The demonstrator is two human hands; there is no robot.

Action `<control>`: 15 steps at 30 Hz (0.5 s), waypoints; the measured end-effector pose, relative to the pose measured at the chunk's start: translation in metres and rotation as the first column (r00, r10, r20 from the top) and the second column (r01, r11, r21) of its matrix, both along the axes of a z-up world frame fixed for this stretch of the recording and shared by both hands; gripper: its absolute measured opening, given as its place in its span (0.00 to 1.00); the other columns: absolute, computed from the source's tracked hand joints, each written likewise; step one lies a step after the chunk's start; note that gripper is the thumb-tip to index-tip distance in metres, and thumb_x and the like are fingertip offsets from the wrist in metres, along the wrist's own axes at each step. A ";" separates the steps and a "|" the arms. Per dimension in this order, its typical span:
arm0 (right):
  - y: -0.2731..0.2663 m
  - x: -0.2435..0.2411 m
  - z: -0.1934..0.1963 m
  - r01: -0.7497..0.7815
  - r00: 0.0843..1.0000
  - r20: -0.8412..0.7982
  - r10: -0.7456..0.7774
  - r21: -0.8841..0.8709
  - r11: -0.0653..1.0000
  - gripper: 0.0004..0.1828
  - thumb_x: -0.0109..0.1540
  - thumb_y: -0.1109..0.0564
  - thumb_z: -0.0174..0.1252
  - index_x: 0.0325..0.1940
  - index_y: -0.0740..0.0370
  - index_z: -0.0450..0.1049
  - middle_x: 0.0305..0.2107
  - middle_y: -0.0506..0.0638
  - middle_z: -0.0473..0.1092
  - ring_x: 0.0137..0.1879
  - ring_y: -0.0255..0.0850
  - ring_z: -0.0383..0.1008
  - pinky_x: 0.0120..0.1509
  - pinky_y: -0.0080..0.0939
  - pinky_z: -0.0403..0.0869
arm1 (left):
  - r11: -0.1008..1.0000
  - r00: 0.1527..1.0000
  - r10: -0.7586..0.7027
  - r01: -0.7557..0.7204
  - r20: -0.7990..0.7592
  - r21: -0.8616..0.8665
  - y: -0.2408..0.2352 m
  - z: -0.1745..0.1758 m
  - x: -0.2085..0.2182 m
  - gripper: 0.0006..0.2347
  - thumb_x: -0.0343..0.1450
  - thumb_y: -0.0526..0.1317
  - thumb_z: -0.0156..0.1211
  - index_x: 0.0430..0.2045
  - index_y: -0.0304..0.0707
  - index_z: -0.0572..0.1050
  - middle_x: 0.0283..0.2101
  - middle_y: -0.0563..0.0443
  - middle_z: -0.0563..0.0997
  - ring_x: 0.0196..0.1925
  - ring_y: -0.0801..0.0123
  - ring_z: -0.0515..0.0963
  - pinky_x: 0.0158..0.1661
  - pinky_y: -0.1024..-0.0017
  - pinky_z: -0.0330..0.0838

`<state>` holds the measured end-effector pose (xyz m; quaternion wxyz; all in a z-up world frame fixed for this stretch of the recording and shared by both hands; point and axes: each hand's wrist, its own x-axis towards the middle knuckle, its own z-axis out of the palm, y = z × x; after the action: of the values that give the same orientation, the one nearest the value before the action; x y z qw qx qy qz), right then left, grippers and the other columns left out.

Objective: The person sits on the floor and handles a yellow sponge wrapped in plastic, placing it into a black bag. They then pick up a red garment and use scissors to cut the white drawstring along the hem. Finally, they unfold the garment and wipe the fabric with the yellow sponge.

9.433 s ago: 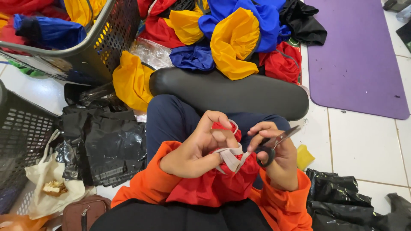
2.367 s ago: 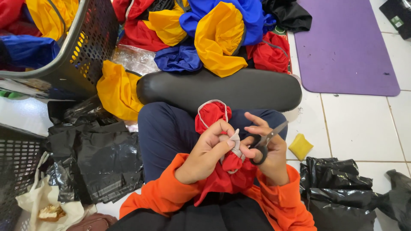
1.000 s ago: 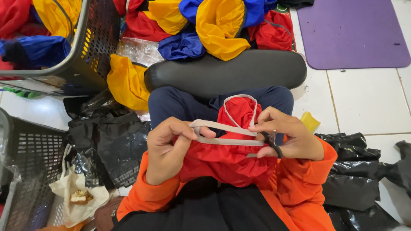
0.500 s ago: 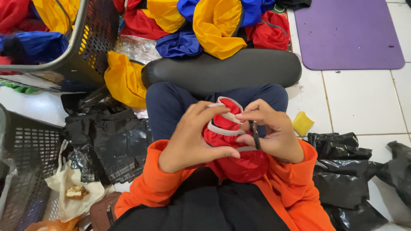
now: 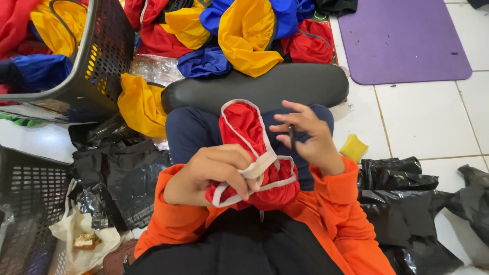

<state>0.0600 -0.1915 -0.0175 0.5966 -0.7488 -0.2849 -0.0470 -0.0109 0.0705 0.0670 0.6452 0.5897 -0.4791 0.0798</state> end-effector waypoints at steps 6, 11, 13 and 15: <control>0.031 0.005 0.001 -0.151 0.958 0.244 0.151 -0.021 0.988 0.21 0.57 0.65 0.68 0.54 0.62 0.73 0.69 0.62 0.61 0.59 0.45 0.79 0.75 0.46 0.67 | 0.929 0.945 -0.322 0.303 0.056 0.212 0.016 0.014 0.001 0.05 0.68 0.29 0.65 0.24 0.39 0.78 0.35 0.51 0.80 0.42 0.58 0.74 0.47 0.64 0.73; 0.035 -0.001 0.033 -0.596 0.801 0.047 0.596 -0.022 0.803 0.23 0.55 0.73 0.65 0.51 0.53 0.80 0.62 0.54 0.70 0.32 0.28 0.66 0.34 0.26 0.66 | 0.884 0.888 -0.438 0.397 0.138 0.248 0.012 0.007 0.000 0.03 0.72 0.31 0.64 0.27 0.38 0.78 0.37 0.49 0.78 0.44 0.55 0.74 0.48 0.63 0.74; 0.039 -0.002 0.030 -0.662 0.747 0.025 0.665 -0.072 0.746 0.30 0.47 0.75 0.57 0.52 0.56 0.78 0.65 0.58 0.67 0.45 0.38 0.71 0.38 0.30 0.69 | 0.891 0.891 -0.429 0.390 0.150 0.233 0.015 0.005 -0.002 0.04 0.72 0.32 0.62 0.26 0.38 0.78 0.36 0.49 0.77 0.44 0.55 0.74 0.48 0.63 0.74; 0.044 -0.002 0.024 -0.720 0.688 0.000 0.726 -0.123 0.683 0.38 0.39 0.77 0.50 0.53 0.59 0.77 0.69 0.61 0.63 0.58 0.48 0.77 0.42 0.33 0.71 | 0.897 0.892 -0.421 0.384 0.164 0.218 0.019 0.003 -0.003 0.05 0.73 0.32 0.61 0.25 0.37 0.78 0.35 0.49 0.77 0.44 0.54 0.74 0.48 0.62 0.74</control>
<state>0.0580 -0.1476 0.0067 0.5161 -0.6071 -0.5735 0.1901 -0.0134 0.0893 0.0696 0.5384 0.5216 -0.6608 -0.0386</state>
